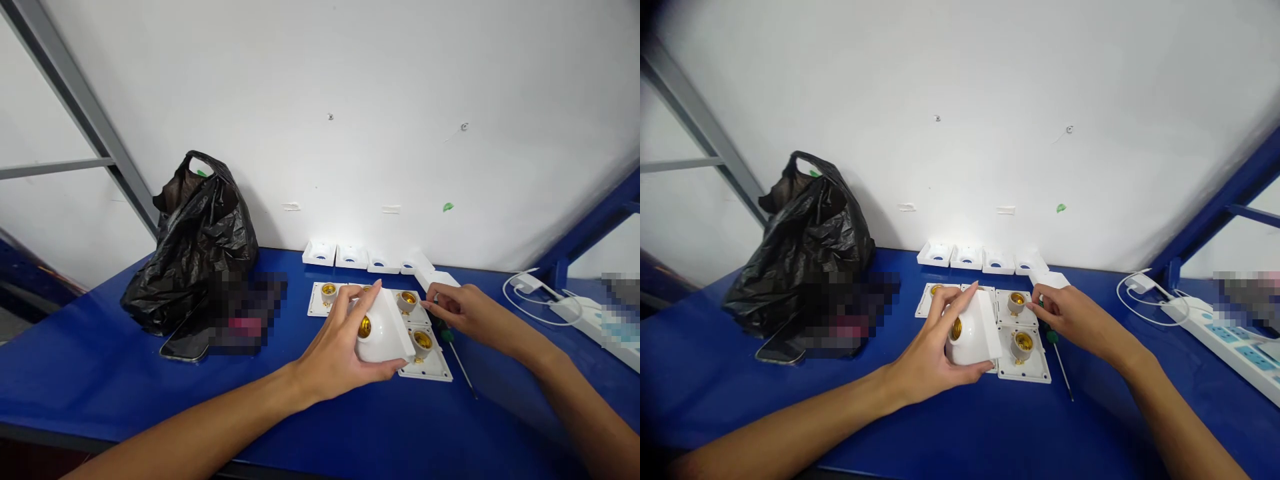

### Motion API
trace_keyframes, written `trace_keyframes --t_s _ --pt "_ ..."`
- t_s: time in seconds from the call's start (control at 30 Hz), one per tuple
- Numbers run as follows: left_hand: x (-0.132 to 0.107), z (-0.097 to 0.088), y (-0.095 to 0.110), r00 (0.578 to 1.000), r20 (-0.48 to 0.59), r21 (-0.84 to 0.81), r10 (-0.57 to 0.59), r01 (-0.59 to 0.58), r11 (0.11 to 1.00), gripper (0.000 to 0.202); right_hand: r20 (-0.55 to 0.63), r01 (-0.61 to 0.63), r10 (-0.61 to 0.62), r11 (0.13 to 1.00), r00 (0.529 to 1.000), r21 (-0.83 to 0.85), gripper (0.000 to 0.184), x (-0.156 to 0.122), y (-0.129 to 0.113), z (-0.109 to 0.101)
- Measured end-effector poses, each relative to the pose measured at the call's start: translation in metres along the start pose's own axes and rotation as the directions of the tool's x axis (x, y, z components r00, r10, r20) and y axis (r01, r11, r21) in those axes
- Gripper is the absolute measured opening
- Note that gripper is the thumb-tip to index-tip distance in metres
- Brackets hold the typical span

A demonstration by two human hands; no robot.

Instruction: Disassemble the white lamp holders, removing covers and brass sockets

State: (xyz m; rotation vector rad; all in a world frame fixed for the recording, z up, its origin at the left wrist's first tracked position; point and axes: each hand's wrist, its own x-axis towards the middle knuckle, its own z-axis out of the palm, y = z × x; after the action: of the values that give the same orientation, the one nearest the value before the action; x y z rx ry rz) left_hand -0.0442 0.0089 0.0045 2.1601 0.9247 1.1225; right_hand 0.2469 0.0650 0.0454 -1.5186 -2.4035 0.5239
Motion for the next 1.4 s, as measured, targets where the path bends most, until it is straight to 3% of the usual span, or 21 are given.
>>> trace_keyframes --t_s 0.27,0.47,0.73,1.0,1.07,1.17,1.27,1.33,1.4 --pt "0.000 0.002 -0.005 0.997 -0.032 -0.094 -0.073 0.070 0.993 0.107 -0.060 -0.117 0.101 0.925 0.993 -0.361 0.034 -0.010 0.008 0.011" --pt "0.002 -0.001 -0.004 0.986 -0.069 -0.131 -0.155 0.145 0.981 0.099 -0.026 -0.138 0.139 0.918 0.990 -0.371 0.038 -0.002 0.016 0.013" --pt "0.002 -0.001 -0.004 0.982 -0.067 -0.145 -0.178 0.167 0.975 0.097 0.169 -0.184 0.179 0.983 0.969 0.013 0.038 -0.012 0.024 0.005" --pt "0.002 -0.002 -0.004 0.978 -0.048 -0.135 -0.202 0.194 0.972 0.096 0.293 -0.206 0.161 0.970 0.942 0.126 0.036 -0.018 0.024 -0.002" --pt "0.003 -0.002 -0.004 0.980 -0.058 -0.134 -0.191 0.182 0.974 0.095 0.303 -0.193 0.126 0.960 0.945 0.202 0.044 -0.021 0.021 -0.009" --pt "0.003 -0.002 -0.004 0.981 -0.065 -0.135 -0.185 0.175 0.975 0.096 0.283 -0.155 0.047 0.915 0.958 0.373 0.054 -0.024 0.006 -0.018" --pt "0.004 -0.001 -0.004 0.980 -0.076 -0.144 -0.185 0.173 0.974 0.095 0.158 -0.070 -0.013 0.858 0.987 0.509 0.035 -0.022 -0.014 -0.013" --pt "0.004 0.000 -0.005 0.980 -0.094 -0.141 -0.178 0.164 0.976 0.095 0.080 -0.021 -0.040 0.767 0.996 0.641 0.026 -0.017 -0.029 -0.001" --pt "0.005 0.001 -0.005 0.979 -0.110 -0.132 -0.170 0.155 0.979 0.095 0.085 -0.037 -0.043 0.653 0.995 0.757 0.024 -0.012 -0.042 0.013"
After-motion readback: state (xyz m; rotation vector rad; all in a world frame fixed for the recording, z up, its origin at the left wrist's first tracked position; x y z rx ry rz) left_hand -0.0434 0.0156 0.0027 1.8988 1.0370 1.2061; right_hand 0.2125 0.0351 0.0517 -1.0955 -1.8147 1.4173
